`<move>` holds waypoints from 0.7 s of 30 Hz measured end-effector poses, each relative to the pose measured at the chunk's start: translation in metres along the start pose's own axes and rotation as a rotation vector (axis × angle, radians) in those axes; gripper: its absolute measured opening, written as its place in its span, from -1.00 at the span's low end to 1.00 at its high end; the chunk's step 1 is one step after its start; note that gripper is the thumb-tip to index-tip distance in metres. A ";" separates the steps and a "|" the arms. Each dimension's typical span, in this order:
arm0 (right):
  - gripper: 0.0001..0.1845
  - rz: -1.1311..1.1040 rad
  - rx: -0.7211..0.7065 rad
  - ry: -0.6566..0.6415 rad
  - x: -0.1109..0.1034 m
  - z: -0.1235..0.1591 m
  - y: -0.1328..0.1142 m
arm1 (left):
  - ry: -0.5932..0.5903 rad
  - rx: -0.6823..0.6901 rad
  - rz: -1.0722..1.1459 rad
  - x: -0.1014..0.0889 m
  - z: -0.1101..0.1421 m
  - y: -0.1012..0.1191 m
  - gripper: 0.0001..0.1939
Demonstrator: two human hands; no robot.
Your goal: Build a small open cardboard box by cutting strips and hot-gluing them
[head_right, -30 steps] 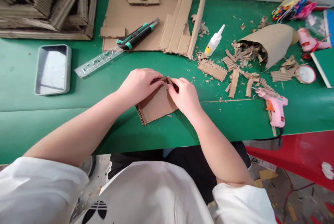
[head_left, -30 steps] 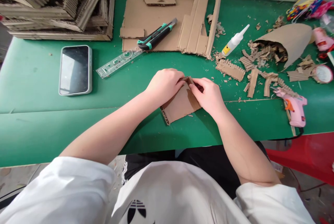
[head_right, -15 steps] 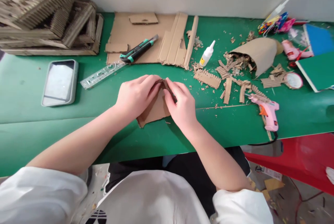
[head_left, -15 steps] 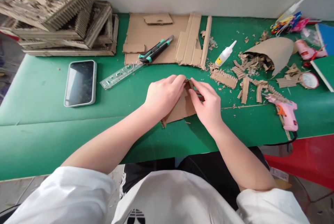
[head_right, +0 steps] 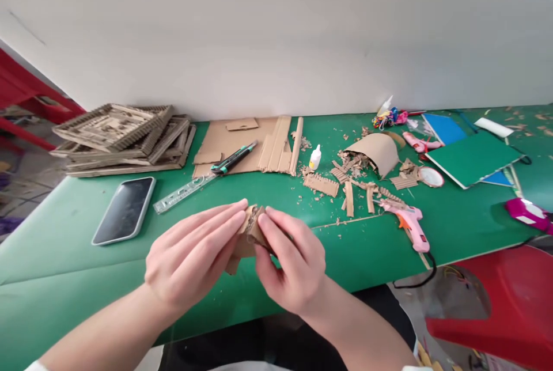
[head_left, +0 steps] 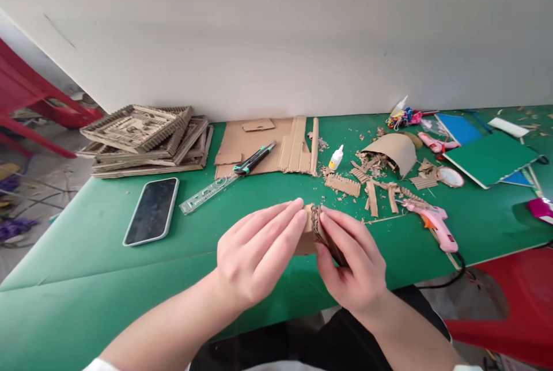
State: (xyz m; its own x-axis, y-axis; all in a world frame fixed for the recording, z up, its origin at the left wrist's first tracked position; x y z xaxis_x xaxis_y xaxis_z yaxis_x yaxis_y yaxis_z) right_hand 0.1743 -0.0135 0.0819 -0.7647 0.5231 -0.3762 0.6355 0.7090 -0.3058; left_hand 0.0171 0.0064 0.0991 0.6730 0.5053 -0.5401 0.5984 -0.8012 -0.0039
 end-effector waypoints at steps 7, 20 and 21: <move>-0.41 0.032 -0.049 -0.021 -0.016 0.000 -0.011 | -0.012 0.098 -0.009 -0.013 -0.004 0.008 -0.79; -0.43 0.016 -0.109 -0.060 -0.021 -0.002 -0.016 | -0.107 0.165 -0.003 -0.027 -0.006 0.012 -0.81; -0.42 0.025 -0.116 -0.061 -0.021 -0.003 -0.016 | -0.129 0.158 0.008 -0.029 -0.007 0.012 -0.79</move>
State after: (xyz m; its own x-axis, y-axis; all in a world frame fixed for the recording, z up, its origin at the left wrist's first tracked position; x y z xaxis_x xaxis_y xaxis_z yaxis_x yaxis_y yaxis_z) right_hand 0.1797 -0.0348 0.0970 -0.7389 0.5140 -0.4357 0.6347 0.7480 -0.1940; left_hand 0.0078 -0.0156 0.1203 0.6098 0.4619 -0.6440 0.5110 -0.8503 -0.1259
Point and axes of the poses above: each hand's wrist, its own z-axis away from the middle knuckle, its own x-axis out of the palm, y = z × x, the point moved 2 cm from there along -z, towards the middle knuckle, and after that the axes turned 1 degree about -x, right-handed, at the moved point
